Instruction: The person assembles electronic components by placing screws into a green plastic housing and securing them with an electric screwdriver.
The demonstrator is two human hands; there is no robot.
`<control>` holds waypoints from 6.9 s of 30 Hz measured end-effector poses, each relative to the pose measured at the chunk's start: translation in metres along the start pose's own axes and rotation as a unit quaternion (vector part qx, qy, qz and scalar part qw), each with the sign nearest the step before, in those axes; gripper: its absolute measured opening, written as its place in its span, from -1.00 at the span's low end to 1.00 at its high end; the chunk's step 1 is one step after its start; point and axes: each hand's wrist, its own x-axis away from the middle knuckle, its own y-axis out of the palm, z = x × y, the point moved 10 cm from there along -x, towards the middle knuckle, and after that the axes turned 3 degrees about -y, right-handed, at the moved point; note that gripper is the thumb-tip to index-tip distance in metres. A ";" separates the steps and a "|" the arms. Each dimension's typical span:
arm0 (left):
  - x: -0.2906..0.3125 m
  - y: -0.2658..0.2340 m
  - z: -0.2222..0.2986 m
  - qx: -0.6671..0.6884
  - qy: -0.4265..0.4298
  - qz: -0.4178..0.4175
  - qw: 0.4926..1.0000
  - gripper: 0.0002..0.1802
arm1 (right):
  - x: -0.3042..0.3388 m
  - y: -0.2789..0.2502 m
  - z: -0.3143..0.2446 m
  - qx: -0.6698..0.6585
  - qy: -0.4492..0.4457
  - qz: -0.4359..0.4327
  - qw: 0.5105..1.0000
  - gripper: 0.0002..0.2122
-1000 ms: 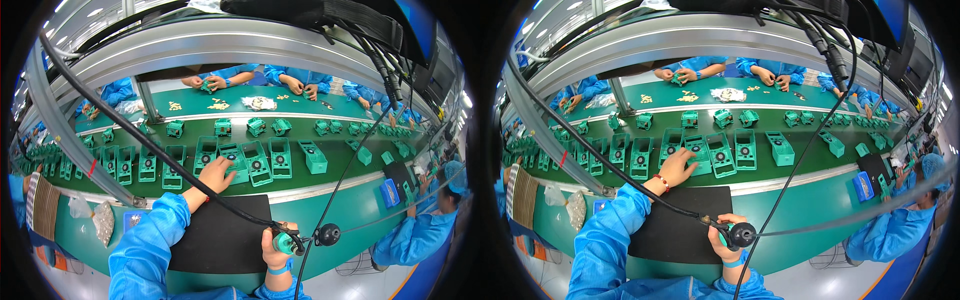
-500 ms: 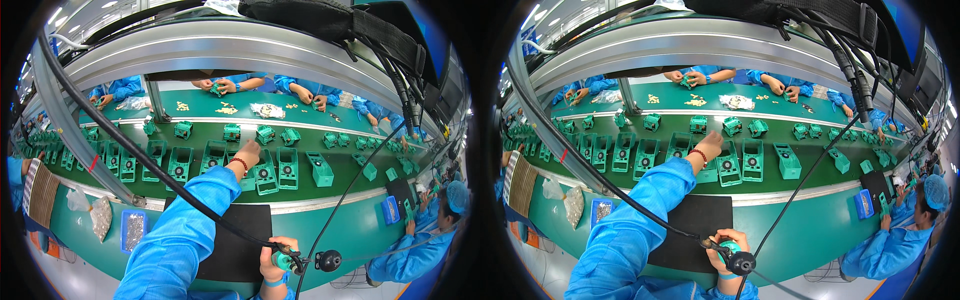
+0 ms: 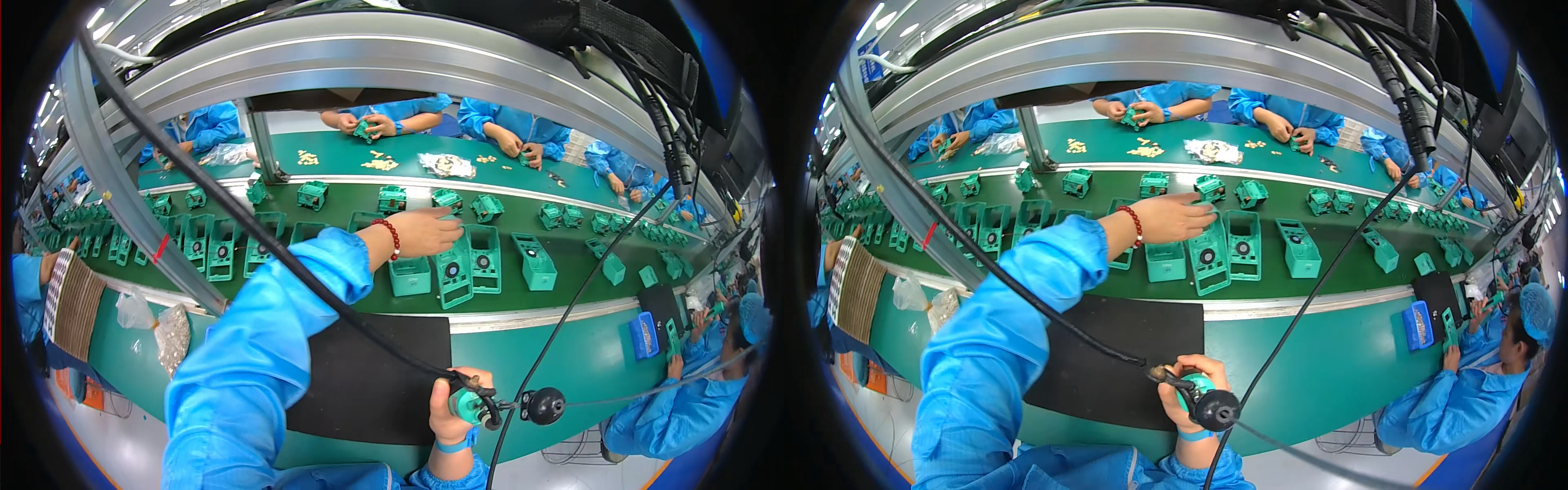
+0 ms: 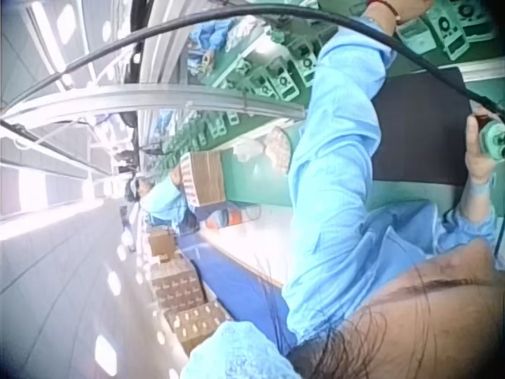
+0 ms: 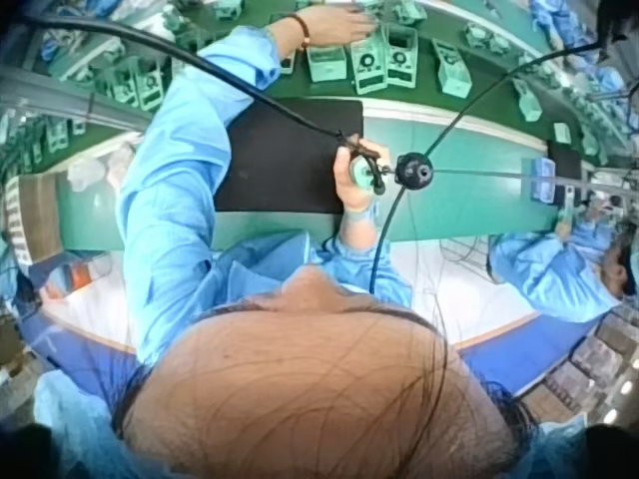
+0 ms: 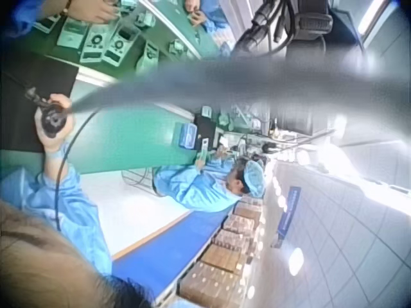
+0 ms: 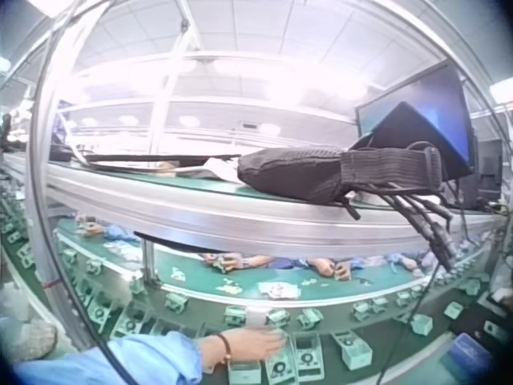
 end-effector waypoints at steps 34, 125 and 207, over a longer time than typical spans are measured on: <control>0.243 -0.258 0.298 0.507 -0.391 0.010 0.768 -0.63 | 0.082 0.075 -0.065 -0.162 0.020 -0.143 0.976 -0.40; 0.353 -0.218 0.266 0.600 -0.552 0.172 0.553 -0.52 | 0.159 0.198 -0.113 -0.281 0.076 -0.256 0.922 -0.61; 0.420 -0.186 0.269 0.536 -0.595 0.107 0.590 -0.83 | 0.158 0.243 -0.058 -0.303 0.093 -0.163 0.934 -0.56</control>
